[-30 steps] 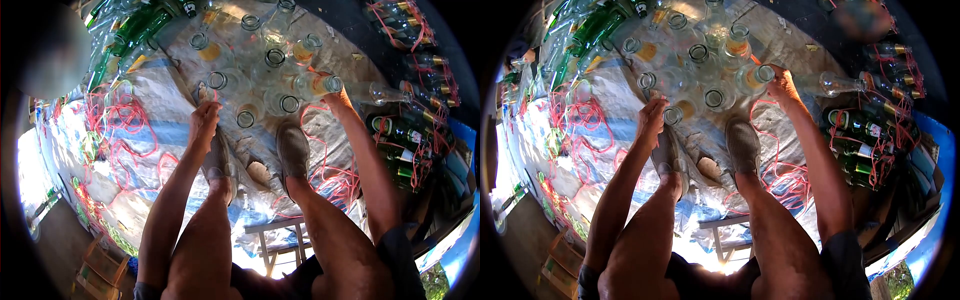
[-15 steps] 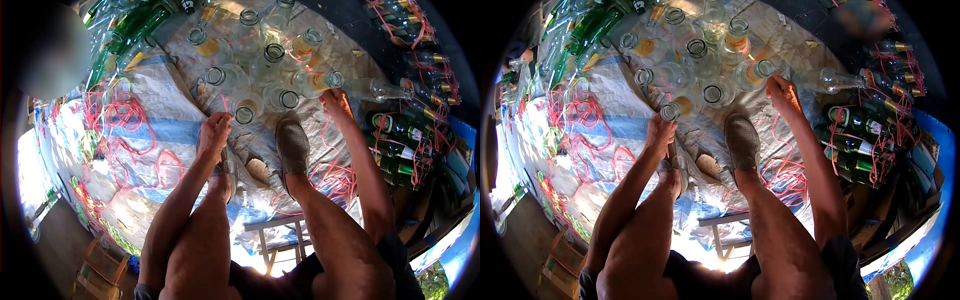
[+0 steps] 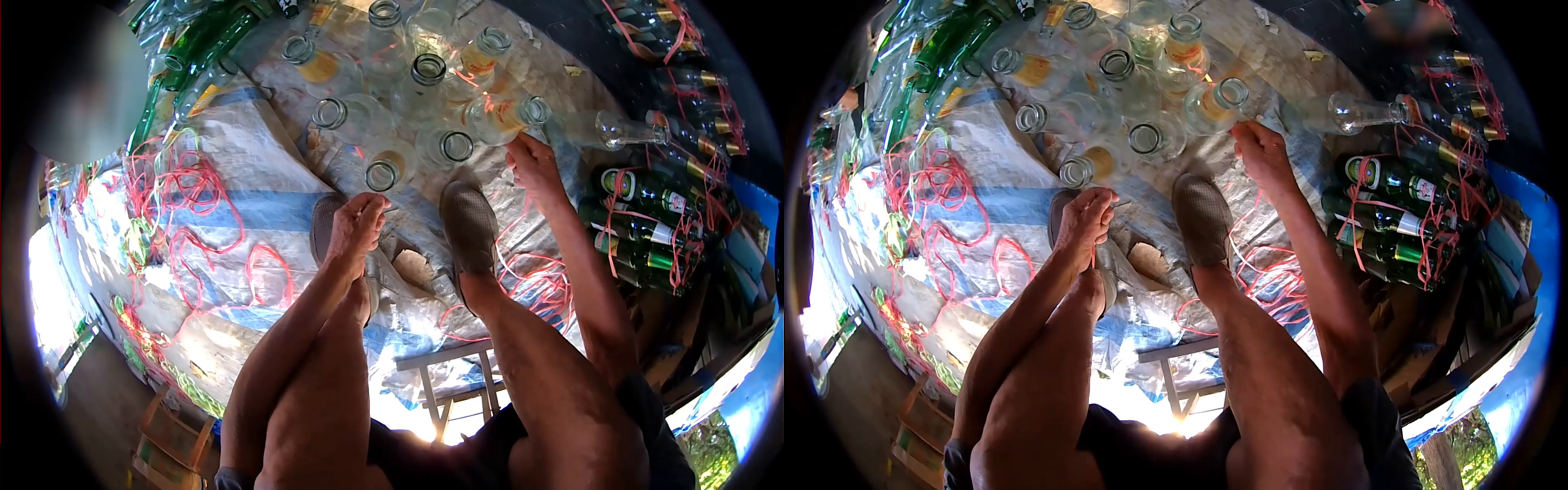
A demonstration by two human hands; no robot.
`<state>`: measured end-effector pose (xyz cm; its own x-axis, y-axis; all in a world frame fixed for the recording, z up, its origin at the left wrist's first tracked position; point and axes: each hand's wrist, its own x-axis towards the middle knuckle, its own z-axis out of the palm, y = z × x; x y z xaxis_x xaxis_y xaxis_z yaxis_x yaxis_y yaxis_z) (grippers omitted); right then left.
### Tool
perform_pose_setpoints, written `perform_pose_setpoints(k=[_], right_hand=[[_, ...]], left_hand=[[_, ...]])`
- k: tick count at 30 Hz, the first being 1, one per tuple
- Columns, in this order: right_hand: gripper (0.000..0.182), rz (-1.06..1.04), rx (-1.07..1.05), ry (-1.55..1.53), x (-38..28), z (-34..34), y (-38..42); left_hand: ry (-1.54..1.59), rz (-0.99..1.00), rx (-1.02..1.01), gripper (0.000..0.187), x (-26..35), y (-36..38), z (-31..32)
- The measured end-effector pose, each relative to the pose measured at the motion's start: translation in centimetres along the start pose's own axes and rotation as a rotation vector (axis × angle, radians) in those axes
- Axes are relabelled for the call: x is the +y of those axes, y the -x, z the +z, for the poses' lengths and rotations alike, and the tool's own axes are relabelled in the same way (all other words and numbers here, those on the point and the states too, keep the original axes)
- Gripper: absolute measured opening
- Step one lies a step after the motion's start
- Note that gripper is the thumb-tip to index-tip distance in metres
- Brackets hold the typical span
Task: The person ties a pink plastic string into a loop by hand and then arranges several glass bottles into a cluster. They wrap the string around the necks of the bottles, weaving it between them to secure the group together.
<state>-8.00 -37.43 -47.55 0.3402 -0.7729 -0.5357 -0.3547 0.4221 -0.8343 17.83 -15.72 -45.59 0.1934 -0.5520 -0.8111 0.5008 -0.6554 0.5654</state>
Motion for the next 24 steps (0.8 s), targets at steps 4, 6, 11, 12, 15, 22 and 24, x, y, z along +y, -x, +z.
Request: perform_pose_setpoints(k=[4, 6, 11, 12, 15, 22, 24], right_hand=[[0.028, 0.013, -0.043, 0.01, 0.9, 0.0, 0.9], [0.03, 0.005, -0.037, 0.033, 1.7, 0.0, 1.1], [0.034, 0.042, -0.013, 0.04, 2.3, -0.1, 2.5], [0.034, 0.045, -0.011, 0.044, 2.3, -0.2, 2.8], [0.036, 0.062, -0.033, 0.027, 2.3, -0.7, 3.5], [0.037, 0.054, 0.0, 0.05, 2.9, -2.0, 4.2], [0.037, 0.038, 0.003, 0.048, 3.2, -2.2, 4.2]], left_hand=[[0.063, 0.025, -0.032, 0.024, -0.8, -0.1, 0.3], [0.069, 0.044, -0.034, 0.024, -1.5, -0.3, 0.3], [0.008, 0.062, -0.056, 0.027, -2.4, -0.4, 0.2], [-0.038, 0.066, -0.048, 0.028, -2.5, -0.3, 0.3], [-0.165, 0.064, -0.04, 0.027, -2.1, 0.3, 0.5], [-0.339, -0.017, -0.184, 0.024, -1.8, 0.5, 2.6], [-0.295, -0.037, -0.196, 0.023, -1.5, 0.8, 3.9]])
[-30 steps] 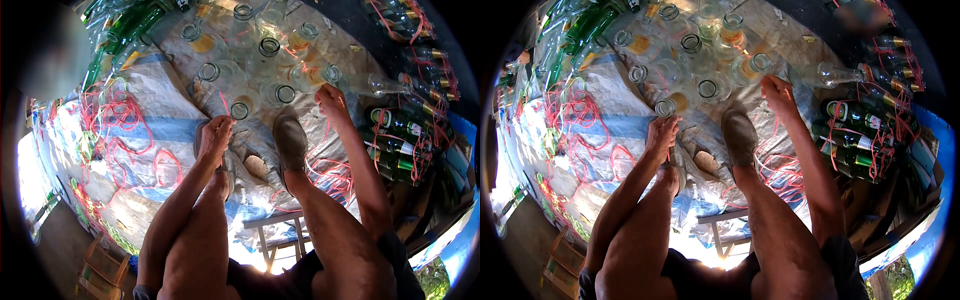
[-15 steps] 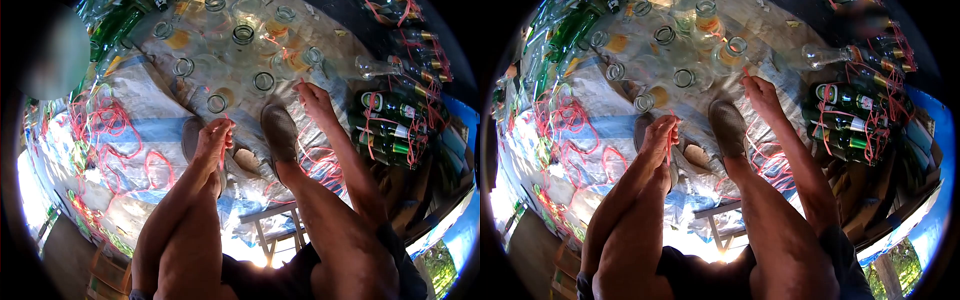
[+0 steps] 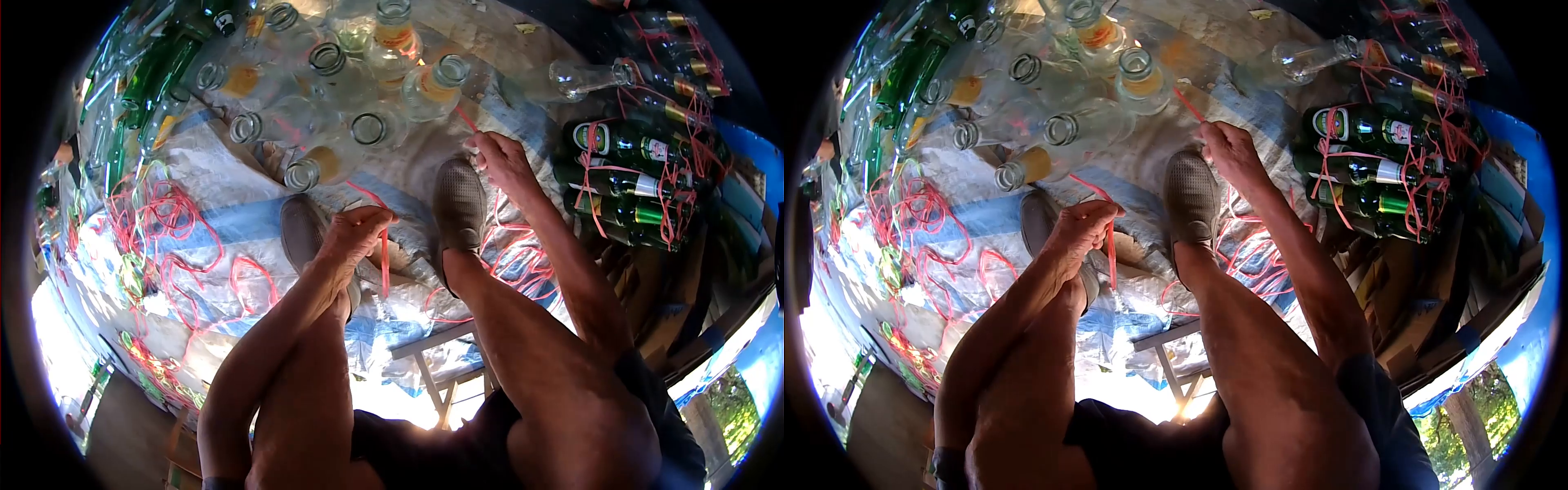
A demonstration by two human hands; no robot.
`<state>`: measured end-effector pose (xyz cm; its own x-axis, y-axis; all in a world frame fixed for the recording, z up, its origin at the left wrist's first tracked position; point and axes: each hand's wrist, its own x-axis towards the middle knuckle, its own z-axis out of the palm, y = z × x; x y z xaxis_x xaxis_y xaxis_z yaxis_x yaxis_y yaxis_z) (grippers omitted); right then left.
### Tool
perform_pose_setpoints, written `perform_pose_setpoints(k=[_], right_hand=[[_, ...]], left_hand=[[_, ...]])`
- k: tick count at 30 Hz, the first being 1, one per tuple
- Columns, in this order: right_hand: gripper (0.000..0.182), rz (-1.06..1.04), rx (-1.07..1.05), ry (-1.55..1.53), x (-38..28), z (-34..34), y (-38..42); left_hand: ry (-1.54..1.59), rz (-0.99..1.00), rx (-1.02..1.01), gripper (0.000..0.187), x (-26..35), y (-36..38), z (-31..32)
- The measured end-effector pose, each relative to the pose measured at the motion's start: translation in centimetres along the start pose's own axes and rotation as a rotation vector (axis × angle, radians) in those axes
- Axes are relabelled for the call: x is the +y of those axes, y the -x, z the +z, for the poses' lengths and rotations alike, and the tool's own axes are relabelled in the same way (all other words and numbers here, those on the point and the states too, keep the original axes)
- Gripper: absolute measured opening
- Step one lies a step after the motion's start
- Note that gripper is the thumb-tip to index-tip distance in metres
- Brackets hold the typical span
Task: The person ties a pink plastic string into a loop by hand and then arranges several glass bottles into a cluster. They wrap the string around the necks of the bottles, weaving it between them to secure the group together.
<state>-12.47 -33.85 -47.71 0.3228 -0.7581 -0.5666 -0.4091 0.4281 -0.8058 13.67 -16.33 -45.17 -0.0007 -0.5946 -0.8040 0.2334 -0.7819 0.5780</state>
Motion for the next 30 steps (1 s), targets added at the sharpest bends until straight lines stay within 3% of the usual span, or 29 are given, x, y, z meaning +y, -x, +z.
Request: perform_pose_setpoints(k=[5, 14, 24, 30], right_hand=[[0.041, -0.044, 0.017, -0.032, -0.3, 0.5, 0.4], [0.033, -0.093, -0.03, -0.082, 1.1, 1.4, 0.6], [0.04, -0.111, 0.0, -0.029, 1.8, 1.0, 1.3], [0.038, -0.252, 0.056, 0.121, 1.8, 0.5, 1.5]], left_hand=[[-0.003, -0.069, -0.08, 0.026, 3.2, 0.3, 1.8], [-0.054, -0.073, -0.038, 0.024, 6.5, 0.0, 3.5], [0.036, -0.026, 0.04, 0.021, 6.3, -1.7, 5.1], [0.216, 0.042, 0.133, 0.02, 4.9, -3.4, 8.1]])
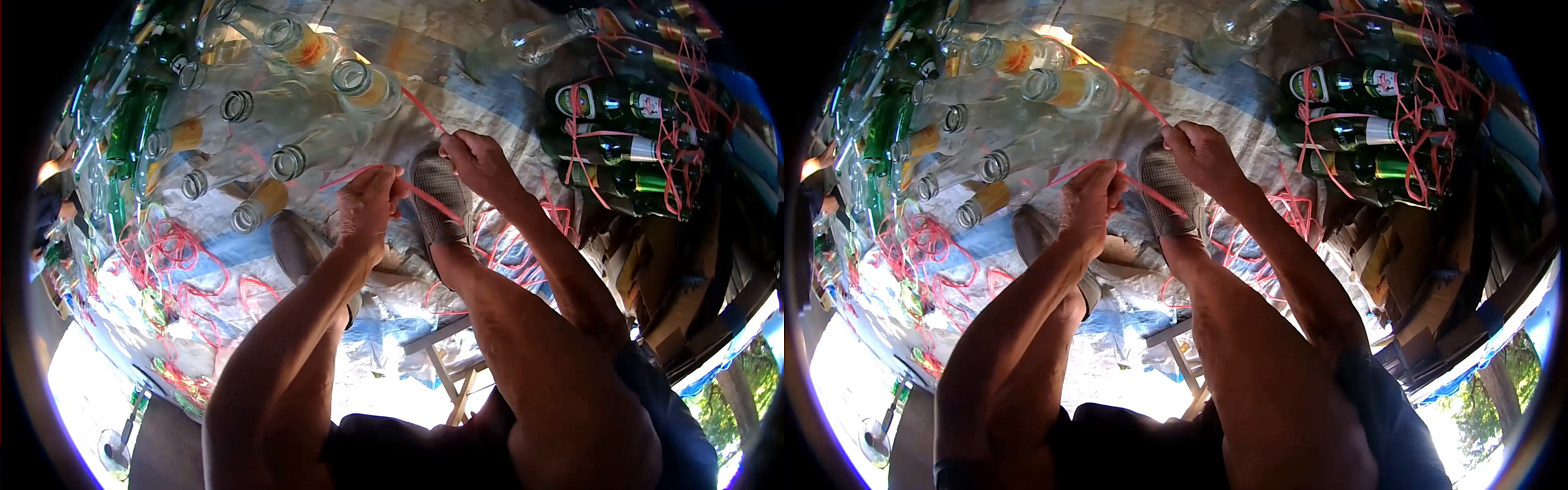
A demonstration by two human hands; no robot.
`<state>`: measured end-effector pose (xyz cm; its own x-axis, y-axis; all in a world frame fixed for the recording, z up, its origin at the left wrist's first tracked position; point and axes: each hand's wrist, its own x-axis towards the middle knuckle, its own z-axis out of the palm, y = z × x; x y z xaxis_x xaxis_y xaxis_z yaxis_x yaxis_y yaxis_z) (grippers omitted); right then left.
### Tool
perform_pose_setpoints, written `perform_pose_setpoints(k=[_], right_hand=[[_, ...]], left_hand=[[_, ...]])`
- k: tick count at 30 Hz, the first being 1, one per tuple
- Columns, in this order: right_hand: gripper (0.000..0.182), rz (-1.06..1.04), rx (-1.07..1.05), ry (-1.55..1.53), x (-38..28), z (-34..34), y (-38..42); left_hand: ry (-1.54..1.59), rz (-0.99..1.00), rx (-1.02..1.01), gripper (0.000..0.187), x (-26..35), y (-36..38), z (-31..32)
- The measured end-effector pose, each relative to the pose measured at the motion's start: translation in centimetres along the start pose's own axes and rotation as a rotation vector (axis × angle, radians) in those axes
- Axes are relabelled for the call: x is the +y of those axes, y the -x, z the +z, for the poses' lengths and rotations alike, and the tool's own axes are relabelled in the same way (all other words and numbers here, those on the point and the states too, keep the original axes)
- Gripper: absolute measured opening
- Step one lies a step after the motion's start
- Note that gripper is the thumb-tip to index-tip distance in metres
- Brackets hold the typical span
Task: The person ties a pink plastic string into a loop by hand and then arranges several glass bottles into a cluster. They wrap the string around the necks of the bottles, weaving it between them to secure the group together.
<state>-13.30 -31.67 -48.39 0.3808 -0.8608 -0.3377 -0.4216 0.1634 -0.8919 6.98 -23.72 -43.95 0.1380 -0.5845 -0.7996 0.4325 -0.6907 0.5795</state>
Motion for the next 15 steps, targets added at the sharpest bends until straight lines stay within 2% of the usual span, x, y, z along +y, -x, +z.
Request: perform_pose_setpoints(k=[4, 12, 15], right_hand=[[0.032, -0.116, 0.086, 0.199, 0.1, -0.6, -0.3], [0.028, -0.149, 0.109, 0.411, -2.1, -2.3, 0.4], [0.028, -0.135, 0.126, 0.444, -3.9, -2.7, 0.9]], left_hand=[[0.095, 0.021, 0.036, 0.021, -1.1, -0.8, 1.8], [0.218, 0.131, 0.034, 0.024, -1.7, -3.0, 3.6], [0.399, 0.191, 0.025, 0.025, -2.8, -4.2, 5.4]])
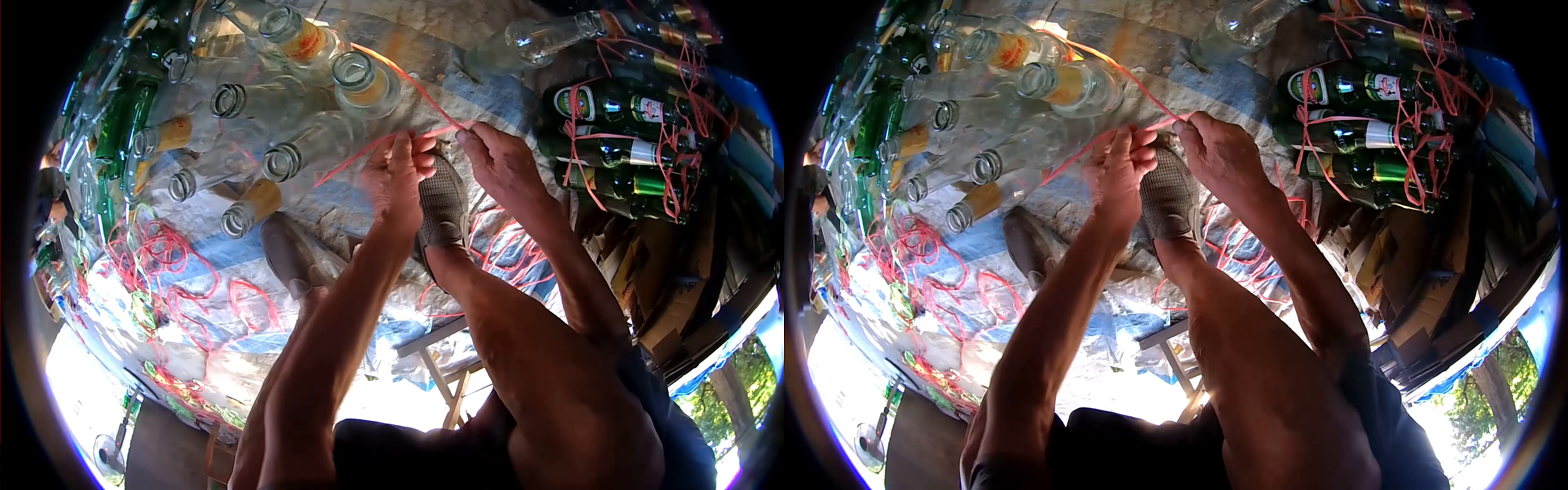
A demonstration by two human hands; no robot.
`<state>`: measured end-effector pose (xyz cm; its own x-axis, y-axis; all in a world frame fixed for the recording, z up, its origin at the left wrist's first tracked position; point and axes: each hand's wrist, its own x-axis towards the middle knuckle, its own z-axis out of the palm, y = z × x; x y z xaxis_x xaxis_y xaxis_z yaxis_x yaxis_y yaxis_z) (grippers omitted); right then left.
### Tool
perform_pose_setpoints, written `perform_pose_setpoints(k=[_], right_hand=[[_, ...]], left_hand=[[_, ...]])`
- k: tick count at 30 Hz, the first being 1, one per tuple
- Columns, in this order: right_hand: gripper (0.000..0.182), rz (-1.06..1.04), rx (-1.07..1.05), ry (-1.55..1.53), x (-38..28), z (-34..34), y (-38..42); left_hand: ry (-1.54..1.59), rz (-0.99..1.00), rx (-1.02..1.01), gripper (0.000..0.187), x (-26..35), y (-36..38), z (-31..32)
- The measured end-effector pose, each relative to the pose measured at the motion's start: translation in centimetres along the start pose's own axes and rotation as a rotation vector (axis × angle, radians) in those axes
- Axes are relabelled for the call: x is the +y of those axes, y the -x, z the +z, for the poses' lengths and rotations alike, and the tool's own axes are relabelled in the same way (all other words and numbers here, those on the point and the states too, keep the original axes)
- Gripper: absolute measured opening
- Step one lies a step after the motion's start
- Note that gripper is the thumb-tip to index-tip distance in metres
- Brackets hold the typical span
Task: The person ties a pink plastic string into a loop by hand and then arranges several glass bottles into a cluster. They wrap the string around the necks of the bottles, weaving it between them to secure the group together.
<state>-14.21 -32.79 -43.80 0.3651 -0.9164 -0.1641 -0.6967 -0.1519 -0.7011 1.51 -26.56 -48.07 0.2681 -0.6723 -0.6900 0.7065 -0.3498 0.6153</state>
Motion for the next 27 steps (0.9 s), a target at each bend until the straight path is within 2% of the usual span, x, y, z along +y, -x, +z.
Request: perform_pose_setpoints(k=[3, 4, 9, 11, 13, 16, 19, 20, 23, 27], right_hand=[[0.029, -0.002, -0.057, 0.026, 0.4, 0.0, 0.4], [0.031, 0.037, -0.072, -0.05, 0.8, 0.4, 0.8], [0.031, 0.174, -0.163, -0.378, 1.4, 1.7, 2.0], [0.029, 0.288, -0.277, -0.474, 2.4, 1.6, 2.0], [0.029, 0.379, -0.359, -0.578, 2.4, 1.2, 1.9], [0.03, 0.424, -0.373, -0.68, 3.0, 0.8, 0.9], [0.039, 0.501, -0.196, -0.748, 2.5, 1.8, -0.9], [0.038, 0.499, -0.22, -0.77, 2.2, 2.0, -1.6], [0.034, 0.479, -0.233, -0.877, 1.2, 2.8, -3.2], [0.026, 0.412, -0.143, -1.015, 1.4, 4.4, -3.9]], left_hand=[[0.22, 0.037, -0.026, 0.027, -1.7, -1.1, 2.0], [0.245, -0.03, 0.05, 0.027, -1.9, -1.4, 2.8], [0.343, -0.072, 0.009, 0.023, -1.9, -2.0, 3.6], [0.351, -0.124, 0.048, 0.021, -0.1, -0.7, 4.8], [0.384, -0.078, 0.007, 0.019, -1.0, -1.3, 4.0], [0.402, -0.039, -0.038, 0.017, -1.7, -2.0, 3.4], [0.377, -0.046, -0.032, 0.016, -1.8, -2.1, 3.3], [0.363, -0.054, -0.024, 0.017, -1.7, -2.0, 3.2], [0.435, -0.059, -0.187, 0.02, -2.2, -2.0, 2.6], [0.333, -0.047, -0.142, 0.027, -1.9, -2.2, 2.2]])
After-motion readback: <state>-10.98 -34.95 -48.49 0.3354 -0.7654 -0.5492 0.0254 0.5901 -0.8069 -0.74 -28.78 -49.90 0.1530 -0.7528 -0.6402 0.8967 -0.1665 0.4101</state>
